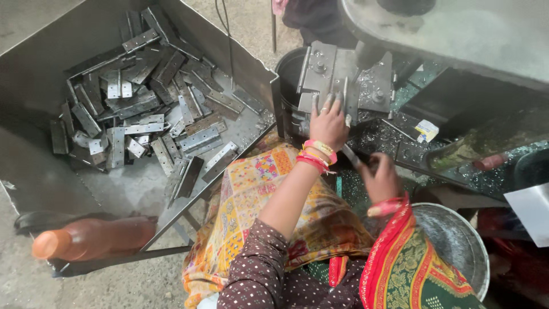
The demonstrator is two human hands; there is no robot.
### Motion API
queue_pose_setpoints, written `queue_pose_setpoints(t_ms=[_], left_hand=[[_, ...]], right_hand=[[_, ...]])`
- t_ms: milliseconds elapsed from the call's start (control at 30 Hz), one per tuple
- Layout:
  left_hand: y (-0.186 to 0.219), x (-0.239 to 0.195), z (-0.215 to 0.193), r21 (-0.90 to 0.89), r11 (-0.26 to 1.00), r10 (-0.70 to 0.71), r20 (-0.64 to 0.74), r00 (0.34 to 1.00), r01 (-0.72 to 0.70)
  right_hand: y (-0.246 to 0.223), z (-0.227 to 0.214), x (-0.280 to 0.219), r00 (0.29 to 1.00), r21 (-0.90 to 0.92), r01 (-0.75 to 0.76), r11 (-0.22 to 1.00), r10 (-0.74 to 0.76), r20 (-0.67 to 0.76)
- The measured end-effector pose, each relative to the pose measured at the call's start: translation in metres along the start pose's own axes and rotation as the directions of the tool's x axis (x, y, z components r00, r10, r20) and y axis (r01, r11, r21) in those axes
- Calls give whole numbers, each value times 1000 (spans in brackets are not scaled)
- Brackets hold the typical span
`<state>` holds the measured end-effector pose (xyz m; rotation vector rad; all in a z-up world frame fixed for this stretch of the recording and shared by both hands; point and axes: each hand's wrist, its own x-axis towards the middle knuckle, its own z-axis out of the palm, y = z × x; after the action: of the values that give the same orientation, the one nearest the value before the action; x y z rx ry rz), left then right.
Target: The person takes metal plates from a large bin and places them one at a time into a punching machine. The person pulls a hand lever on the machine to process each plate and then places the finished plate into a bucket.
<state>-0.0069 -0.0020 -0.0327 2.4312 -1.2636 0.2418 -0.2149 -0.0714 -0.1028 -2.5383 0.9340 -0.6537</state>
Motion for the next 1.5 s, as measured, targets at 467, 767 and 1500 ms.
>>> queue_pose_setpoints(t_ms=[467,767,1500], left_hand=[[-12,18,29,144,989,34,-44,998,-27],[-13,37,39,86,996,21,-71,997,-14],[-16,44,52,128,992,31,-77,997,-21]], right_hand=[[79,60,20,777,-229,-48,972,180,604],[84,76,-46,839,-184,-207,961,271,471],[86,77,-36,870,-112,-124,986,162,466]])
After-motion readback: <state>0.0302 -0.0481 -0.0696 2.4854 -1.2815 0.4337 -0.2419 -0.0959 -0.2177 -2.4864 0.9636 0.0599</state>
